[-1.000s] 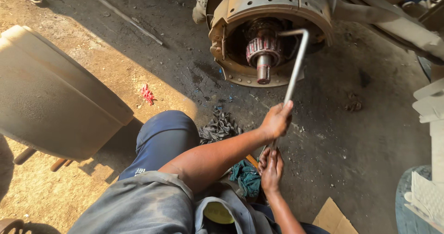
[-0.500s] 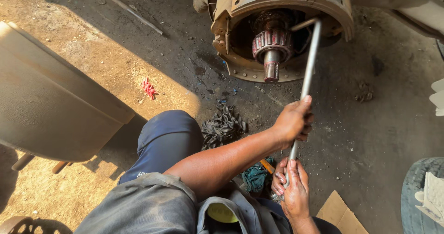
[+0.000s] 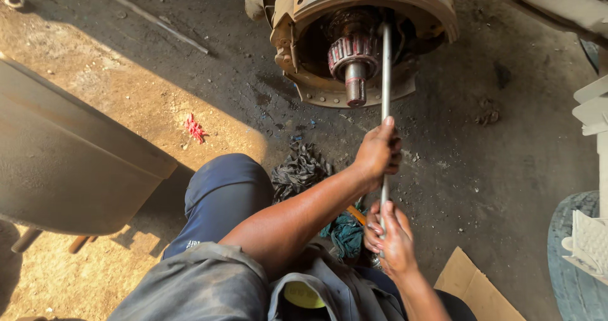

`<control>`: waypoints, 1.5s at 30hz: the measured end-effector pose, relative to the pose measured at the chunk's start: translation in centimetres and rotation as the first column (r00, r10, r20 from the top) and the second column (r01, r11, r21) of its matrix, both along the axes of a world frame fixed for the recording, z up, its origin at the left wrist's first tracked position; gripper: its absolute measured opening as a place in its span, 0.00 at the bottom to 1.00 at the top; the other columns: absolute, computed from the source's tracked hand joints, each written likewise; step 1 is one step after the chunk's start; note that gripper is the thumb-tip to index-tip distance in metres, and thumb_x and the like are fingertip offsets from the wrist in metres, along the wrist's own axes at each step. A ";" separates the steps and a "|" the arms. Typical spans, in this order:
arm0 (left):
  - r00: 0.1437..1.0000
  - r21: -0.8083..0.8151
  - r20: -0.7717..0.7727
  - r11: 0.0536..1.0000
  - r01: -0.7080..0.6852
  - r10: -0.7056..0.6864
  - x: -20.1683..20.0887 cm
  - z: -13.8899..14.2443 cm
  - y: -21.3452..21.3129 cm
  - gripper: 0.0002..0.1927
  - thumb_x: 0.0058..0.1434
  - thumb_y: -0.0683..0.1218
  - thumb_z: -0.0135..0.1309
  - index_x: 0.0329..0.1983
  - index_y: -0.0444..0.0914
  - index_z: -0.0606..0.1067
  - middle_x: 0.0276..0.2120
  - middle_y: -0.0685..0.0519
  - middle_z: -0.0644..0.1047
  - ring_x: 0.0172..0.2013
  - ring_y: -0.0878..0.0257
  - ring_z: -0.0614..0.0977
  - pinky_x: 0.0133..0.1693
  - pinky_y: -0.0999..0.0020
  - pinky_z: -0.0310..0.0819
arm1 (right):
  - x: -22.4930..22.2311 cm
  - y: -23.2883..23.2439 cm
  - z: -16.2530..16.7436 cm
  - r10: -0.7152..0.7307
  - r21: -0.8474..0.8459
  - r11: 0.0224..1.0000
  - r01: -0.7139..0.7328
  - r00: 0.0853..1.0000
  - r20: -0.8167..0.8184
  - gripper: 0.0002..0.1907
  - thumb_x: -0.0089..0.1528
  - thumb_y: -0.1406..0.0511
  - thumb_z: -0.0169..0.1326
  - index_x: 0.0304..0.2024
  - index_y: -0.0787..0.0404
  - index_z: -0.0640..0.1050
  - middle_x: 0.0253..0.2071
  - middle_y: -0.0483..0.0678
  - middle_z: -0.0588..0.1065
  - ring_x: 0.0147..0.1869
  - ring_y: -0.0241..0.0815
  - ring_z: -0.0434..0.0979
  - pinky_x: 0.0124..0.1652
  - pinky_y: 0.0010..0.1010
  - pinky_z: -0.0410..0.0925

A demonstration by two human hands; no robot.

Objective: The person removes a tapered roller bearing from a vehicle wheel hub using a hammer and pry bar, then cleans the hub and axle with rags. The person repeatedly strikes the bearing to loosen it, wipes away grease, and continues prying until the bearing is removed.

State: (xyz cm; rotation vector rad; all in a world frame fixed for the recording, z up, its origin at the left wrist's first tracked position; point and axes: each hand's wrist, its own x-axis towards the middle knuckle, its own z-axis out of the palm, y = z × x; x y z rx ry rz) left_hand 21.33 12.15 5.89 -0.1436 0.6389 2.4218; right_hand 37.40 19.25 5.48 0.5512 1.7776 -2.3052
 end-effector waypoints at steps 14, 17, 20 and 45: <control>0.992 -0.154 -0.104 0.984 -0.091 0.076 -2.0 3.1 0.1 0.17 0.72 0.58 0.44 0.37 0.41 0.63 0.20 0.58 0.63 0.17 0.67 0.64 0.18 0.69 0.59 | -0.8 -2.0 7.0 0.053 -0.238 0.971 -0.039 0.997 0.052 0.17 0.72 0.52 0.40 0.36 0.57 0.65 0.22 0.38 0.57 0.16 0.26 0.51 0.17 0.21 0.50; 0.993 -0.278 -0.100 0.957 -0.082 0.056 -1.3 2.9 -0.1 0.15 0.70 0.56 0.45 0.38 0.41 0.64 0.19 0.57 0.64 0.16 0.65 0.65 0.18 0.65 0.60 | -0.6 -3.1 5.8 0.051 -0.308 0.950 -0.045 0.999 0.012 0.18 0.73 0.51 0.39 0.36 0.57 0.65 0.22 0.38 0.57 0.16 0.26 0.51 0.17 0.21 0.50; 0.988 -0.256 -0.152 0.964 -0.068 0.029 -1.1 2.9 -0.3 0.15 0.70 0.54 0.47 0.38 0.39 0.63 0.21 0.55 0.64 0.18 0.65 0.66 0.18 0.64 0.64 | 0.3 -3.3 6.3 0.078 -0.488 0.871 -0.059 0.997 0.019 0.18 0.73 0.51 0.40 0.37 0.56 0.65 0.23 0.38 0.58 0.16 0.25 0.51 0.18 0.20 0.50; 0.926 -0.094 -0.242 0.943 -0.319 0.289 -0.2 2.8 -1.2 0.15 0.73 0.56 0.45 0.38 0.41 0.63 0.23 0.59 0.64 0.19 0.71 0.64 0.19 0.71 0.60 | 0.3 0.9 0.6 0.067 0.257 0.965 -0.055 0.997 -0.040 0.19 0.71 0.54 0.41 0.35 0.63 0.67 0.24 0.43 0.59 0.19 0.31 0.56 0.18 0.23 0.53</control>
